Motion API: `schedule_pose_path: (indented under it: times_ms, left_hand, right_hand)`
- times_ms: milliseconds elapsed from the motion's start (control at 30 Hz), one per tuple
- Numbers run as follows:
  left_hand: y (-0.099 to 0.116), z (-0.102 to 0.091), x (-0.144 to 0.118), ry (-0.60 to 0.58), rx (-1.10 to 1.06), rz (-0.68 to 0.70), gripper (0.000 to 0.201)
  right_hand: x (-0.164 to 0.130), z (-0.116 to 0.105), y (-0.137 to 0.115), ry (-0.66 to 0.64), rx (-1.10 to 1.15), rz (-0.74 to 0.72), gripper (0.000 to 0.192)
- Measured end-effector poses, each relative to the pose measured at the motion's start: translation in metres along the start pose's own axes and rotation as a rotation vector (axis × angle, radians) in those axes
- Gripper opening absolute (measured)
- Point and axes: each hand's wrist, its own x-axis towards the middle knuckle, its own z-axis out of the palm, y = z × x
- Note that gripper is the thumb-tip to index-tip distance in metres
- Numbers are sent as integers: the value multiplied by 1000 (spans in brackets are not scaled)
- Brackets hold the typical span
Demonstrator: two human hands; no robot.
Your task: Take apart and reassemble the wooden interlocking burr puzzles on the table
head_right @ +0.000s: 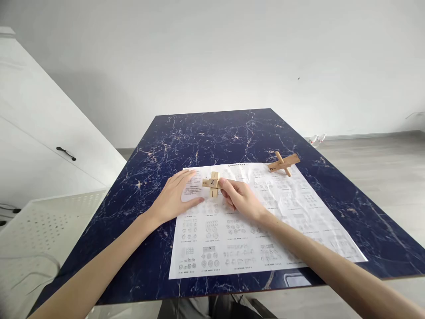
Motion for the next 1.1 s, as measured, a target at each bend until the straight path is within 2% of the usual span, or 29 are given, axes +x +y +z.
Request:
schedule_pose_path:
  times_ms: [67,167,300,500,633,800,900,967,1100]
  left_hand:
    - [-5,0,0,-8,25,-41,83]
    - [-8,1,-1,3,68,-101,85]
    - [-9,3,-4,40,117,-134,76]
    - [-16,7,-12,82,170,-162,70]
    - [-21,8,-24,108,208,-201,80]
    - [-26,7,-51,144,265,-243,84]
    - [-30,7,-68,178,304,-267,86]
    - [-31,6,-77,210,331,-276,85]
    - [-29,6,-84,278,379,-292,86]
  right_hand:
    - [-4,-7,1,34,-53,4,64]
    - [-19,-29,9,159,-206,40,65]
    - [-45,-75,21,306,-346,69,69]
    - [-76,-141,26,516,-668,124,71]
    - [-84,-165,31,565,-891,175,66]
    - [-87,-184,30,616,-1098,230,67]
    - [-85,-193,22,670,-1200,178,67]
    - [-81,-198,16,667,-1255,93,60]
    - [-67,-205,5,524,-1343,-142,46]
